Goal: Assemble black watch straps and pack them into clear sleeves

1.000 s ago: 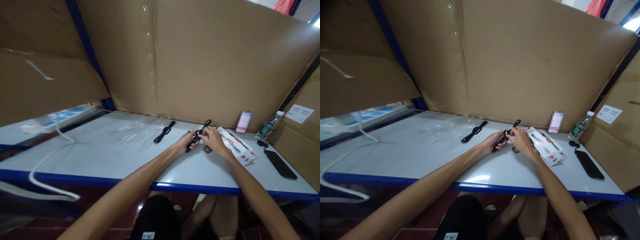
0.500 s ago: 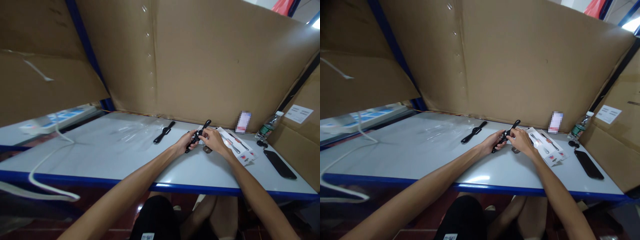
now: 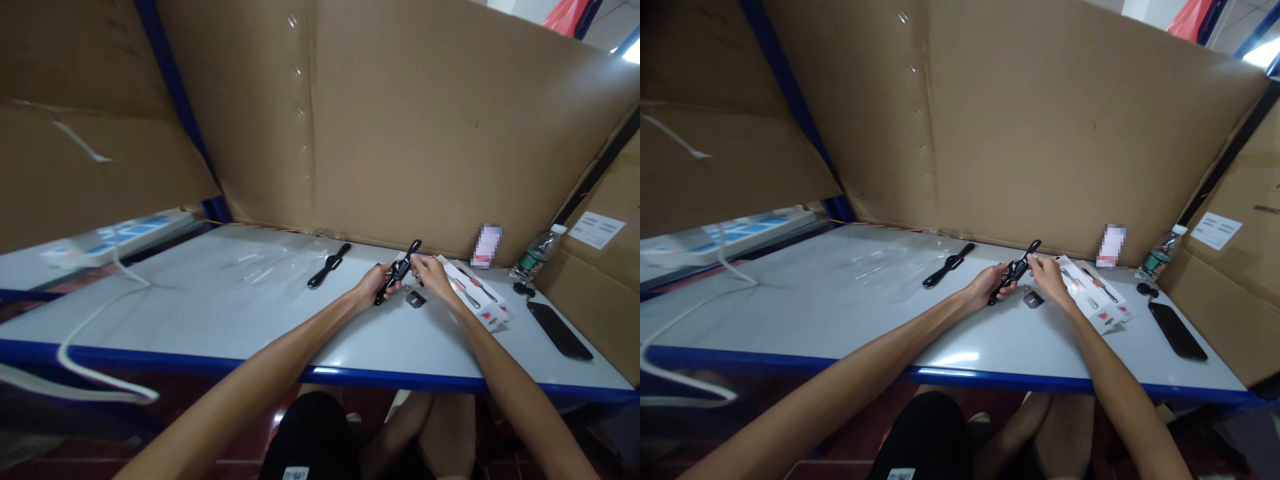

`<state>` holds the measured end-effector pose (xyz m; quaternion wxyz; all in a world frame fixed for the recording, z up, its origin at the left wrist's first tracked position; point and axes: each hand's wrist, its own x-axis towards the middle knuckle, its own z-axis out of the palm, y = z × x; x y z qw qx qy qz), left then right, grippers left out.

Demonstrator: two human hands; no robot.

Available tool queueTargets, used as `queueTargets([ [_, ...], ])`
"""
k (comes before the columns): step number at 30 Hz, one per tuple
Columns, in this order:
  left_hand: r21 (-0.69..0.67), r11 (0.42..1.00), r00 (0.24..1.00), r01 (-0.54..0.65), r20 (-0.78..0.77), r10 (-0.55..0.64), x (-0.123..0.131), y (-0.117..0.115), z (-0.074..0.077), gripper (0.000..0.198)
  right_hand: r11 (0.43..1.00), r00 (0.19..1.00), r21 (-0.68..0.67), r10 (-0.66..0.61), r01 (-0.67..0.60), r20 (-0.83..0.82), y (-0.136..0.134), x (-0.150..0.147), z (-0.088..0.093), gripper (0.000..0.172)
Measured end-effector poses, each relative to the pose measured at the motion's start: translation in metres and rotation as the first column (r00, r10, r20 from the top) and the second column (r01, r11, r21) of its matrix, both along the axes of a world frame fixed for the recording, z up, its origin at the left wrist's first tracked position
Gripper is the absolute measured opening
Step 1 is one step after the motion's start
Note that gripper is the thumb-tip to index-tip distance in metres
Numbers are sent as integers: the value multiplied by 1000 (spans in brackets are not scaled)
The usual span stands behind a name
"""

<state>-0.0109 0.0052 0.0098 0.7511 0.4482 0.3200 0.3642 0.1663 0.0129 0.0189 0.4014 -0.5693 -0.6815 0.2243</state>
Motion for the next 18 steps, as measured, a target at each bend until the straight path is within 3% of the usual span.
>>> queueTargets([
  [4, 64, 998, 1000, -1, -19, 2, 2, -4, 0, 35, 986, 988, -114, 108, -121, -109, -3, -6, -1, 35],
  [8, 125, 991, 999, 44, -2, -44, 2, -4, 4, 46, 971, 914, -167, 91, -169, -396, -6, -7, 11, 26],
  [10, 191, 982, 1000, -13, -20, 18, -1, 0, 6, 52, 977, 862, -174, 21, -125, -506, -5, 1, 20, 20],
  [12, 303, 942, 972, -144, -133, 192, -6, 7, 6, 49, 984, 840, -177, -67, -35, -539, -1, 14, 28, 17],
  [13, 389, 898, 925, -207, -220, 309, -10, 10, 6, 44, 983, 845, -183, -102, 5, -524, 2, 21, 30, 15],
  [15, 605, 758, 750, -242, -379, 542, -20, 16, 4, 29, 980, 879, -183, -153, 77, -451, 7, 37, 31, 14],
  [17, 772, 615, 544, -161, -451, 708, -30, 20, 4, 19, 975, 931, -196, -164, 103, -327, 13, 51, 28, 16],
  [18, 814, 571, 459, -110, -468, 755, -35, 21, 4, 18, 969, 953, -227, -159, 100, -258, 15, 56, 26, 19],
])
